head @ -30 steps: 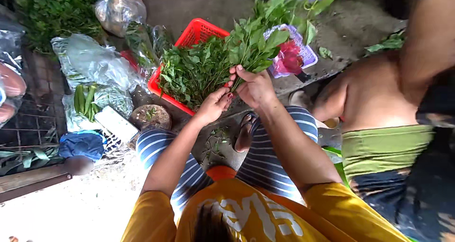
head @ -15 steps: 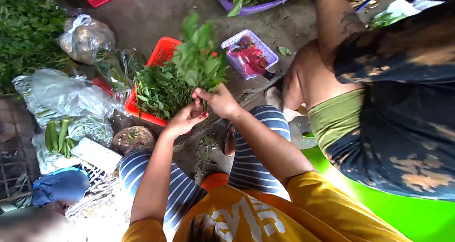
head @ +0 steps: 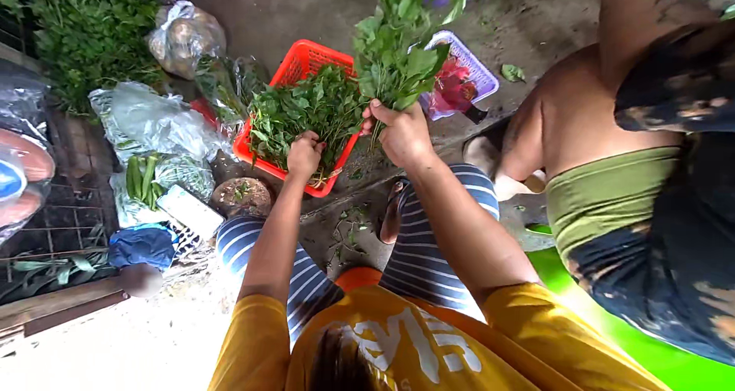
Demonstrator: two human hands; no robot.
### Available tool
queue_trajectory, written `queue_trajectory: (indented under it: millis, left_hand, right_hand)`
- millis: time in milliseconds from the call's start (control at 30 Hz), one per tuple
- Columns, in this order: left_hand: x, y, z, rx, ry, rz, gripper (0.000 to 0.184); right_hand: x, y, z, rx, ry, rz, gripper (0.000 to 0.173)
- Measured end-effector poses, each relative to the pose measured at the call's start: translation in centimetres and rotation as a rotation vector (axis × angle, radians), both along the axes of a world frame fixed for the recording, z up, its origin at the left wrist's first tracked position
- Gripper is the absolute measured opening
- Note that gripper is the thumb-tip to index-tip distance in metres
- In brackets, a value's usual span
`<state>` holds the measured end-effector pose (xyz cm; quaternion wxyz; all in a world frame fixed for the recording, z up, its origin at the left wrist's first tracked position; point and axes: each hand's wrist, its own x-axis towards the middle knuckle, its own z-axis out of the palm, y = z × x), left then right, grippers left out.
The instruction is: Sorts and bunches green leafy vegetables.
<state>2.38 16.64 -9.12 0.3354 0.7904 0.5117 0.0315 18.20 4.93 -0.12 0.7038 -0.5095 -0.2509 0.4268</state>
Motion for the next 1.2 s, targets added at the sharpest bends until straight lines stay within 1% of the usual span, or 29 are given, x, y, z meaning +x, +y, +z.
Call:
queue_trajectory:
  millis: [133,167,233,300,367,433,500,533,600,700,833,967,1067,1200]
  left_hand:
    - [2.6,-0.1,-1.0,0.101,0.277,-0.041,0.037]
    - [2.7,0.2,-0.8,0.11,0.306,-0.063,0.035]
    - [2.0,1.0,0.6,0.084,0.25,-0.067,0.031]
    - [0.4,2.3,2.9,-0.007,0.058,0.021,0.028]
    - [-1.5,2.9,5.1,-0.125,-0.196,0.164,0.025]
    - [-3.4,2.9,6.8,-0.246,-0.466,0.29,0.02]
    - [-4.8,2.0,8.0,-0.317,-0.703,0.374,0.015]
    - [-5.2,1.3,8.3,-0.331,-0.813,0.391,0.013]
    - [-5.6,-0.2,7.7,-0.367,-1.032,0.387,0.017]
    - [-4.8,-1.8,6.1,-0.455,-1.233,0.329,0.023]
    - [-3.9,-2.6,5.1,-0.522,-1.277,0.196,0.024]
    - [-3.6,-3.0,5.2,-0.505,-1.215,0.163,0.023]
    - [-3.4,-3.0,5.2,-0.464,-1.19,0.134,0.019]
    - [-3.6,-3.2,5.5,-0.43,-1.118,0.117,0.016]
  right_hand:
    - [0.2,-0.2,0.2,-0.004,-0.019,0.011,0.008]
    - [0.4,-0.2,0.1,-0.005,-0.019,0.007,0.008]
    - [0.9,-0.4,0.1,-0.012,-0.018,-0.007,0.007]
    - [1.5,-0.7,0.2,-0.024,-0.018,-0.027,0.006]
    - [1.7,-1.0,0.4,-0.037,-0.021,-0.036,0.005]
    - [1.8,-1.1,0.3,-0.034,-0.024,-0.033,0.005]
    - [1.6,-1.1,0.2,-0.039,-0.035,-0.026,0.005]
    - [1.4,-1.0,0.2,-0.046,-0.036,-0.02,0.005]
    - [0.7,-0.7,0.1,-0.055,-0.033,-0.004,0.005]
    - [-0.4,-0.3,-0.2,-0.046,-0.057,0.015,0.004]
    - [-1.8,0.3,-0.9,-0.009,-0.102,0.05,0.005]
    - [-3.0,1.1,-1.3,0.007,-0.11,0.061,0.006]
    - [-3.7,1.8,-1.4,0.003,-0.11,0.032,0.007]
    - [-4.2,2.7,-1.8,0.069,-0.091,0.008,0.01]
